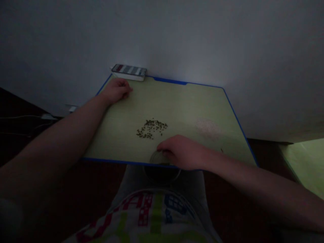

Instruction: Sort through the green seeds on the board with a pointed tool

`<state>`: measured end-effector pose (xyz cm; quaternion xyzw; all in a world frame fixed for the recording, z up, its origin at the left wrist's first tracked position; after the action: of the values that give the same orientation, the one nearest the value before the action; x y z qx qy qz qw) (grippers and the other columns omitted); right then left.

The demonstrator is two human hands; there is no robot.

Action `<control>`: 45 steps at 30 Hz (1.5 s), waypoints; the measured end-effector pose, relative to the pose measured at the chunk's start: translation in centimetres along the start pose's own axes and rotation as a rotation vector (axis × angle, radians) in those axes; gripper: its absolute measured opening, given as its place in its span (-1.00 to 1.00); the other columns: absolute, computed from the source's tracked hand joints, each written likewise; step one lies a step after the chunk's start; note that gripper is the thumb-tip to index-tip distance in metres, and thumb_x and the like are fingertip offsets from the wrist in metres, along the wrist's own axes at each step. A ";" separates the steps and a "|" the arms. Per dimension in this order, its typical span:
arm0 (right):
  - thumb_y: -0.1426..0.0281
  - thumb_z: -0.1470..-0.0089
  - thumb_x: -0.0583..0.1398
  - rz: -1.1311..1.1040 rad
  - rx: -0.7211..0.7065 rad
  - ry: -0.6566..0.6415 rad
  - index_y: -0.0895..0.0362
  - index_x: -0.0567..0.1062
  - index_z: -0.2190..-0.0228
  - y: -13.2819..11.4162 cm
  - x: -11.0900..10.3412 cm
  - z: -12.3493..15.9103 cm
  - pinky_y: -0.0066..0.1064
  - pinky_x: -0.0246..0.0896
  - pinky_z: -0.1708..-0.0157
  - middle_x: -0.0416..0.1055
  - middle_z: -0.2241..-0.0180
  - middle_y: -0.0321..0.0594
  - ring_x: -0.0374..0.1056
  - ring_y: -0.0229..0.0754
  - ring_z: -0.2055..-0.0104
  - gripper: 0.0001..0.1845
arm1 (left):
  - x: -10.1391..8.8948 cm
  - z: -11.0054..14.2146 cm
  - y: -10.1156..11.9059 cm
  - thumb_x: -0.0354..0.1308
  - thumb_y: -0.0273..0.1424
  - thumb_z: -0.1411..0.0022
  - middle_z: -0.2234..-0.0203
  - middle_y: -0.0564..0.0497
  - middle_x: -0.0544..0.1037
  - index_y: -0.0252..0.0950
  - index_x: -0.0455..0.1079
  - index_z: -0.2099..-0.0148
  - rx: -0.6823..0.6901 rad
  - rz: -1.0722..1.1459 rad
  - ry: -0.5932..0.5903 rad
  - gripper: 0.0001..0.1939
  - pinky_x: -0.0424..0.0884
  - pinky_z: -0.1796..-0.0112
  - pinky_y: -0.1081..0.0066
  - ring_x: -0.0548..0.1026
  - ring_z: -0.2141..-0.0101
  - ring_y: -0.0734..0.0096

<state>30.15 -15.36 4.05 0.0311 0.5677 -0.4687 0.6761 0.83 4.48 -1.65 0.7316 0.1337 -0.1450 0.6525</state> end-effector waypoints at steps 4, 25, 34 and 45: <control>0.53 -0.24 0.15 -0.054 0.099 0.061 0.16 0.65 0.08 0.3 0.8 1.2 -0.35 0.31 0.17 0.66 0.14 -0.10 0.55 -0.06 0.14 -0.69 | -0.1 0.1 0.1 0.22 -0.44 -0.06 0.72 0.13 0.25 -0.23 0.21 0.49 -0.009 -0.030 -0.001 -0.78 0.01 0.60 0.47 0.16 0.66 0.57; 0.56 -0.19 0.14 -0.205 0.112 0.096 0.17 0.65 0.18 0.5 1.2 1.9 -0.38 0.32 0.24 0.65 0.23 -0.15 0.52 -0.14 0.24 -0.71 | -0.2 0.4 0.5 0.24 -0.45 -0.05 0.75 0.12 0.28 -0.23 0.21 0.53 -0.014 0.031 -0.005 -0.76 0.04 0.63 0.47 0.18 0.69 0.57; 0.52 -0.27 0.12 -0.020 0.024 0.451 0.16 0.62 0.06 -1.1 3.7 3.9 -0.36 0.45 0.25 0.67 0.22 -0.14 0.57 -0.14 0.26 -0.68 | -0.4 -0.1 -0.2 0.24 -0.38 -0.05 0.75 0.11 0.30 -0.22 0.23 0.53 0.023 -0.001 -0.033 -0.77 0.07 0.61 0.44 0.18 0.69 0.55; 0.55 -0.23 0.12 0.526 -0.268 0.584 0.47 0.56 0.03 -11.2 8.7 -6.2 -0.29 0.42 0.48 0.60 0.17 0.28 0.51 0.00 0.30 -0.64 | -0.3 0.1 -0.1 0.25 -0.37 -0.01 0.76 0.12 0.31 -0.21 0.21 0.53 0.021 0.031 -0.023 -0.76 0.07 0.64 0.45 0.20 0.71 0.55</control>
<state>17.37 -23.26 0.41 0.2181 0.7644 -0.1734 0.5814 0.54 4.42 -1.59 0.7389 0.1131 -0.1448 0.6483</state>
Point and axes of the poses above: each hand's wrist, its own z-axis away from the middle knuckle, its own x-axis out of the palm, y = z × x, the point moved 2 cm from there along -z, towards the middle knuckle
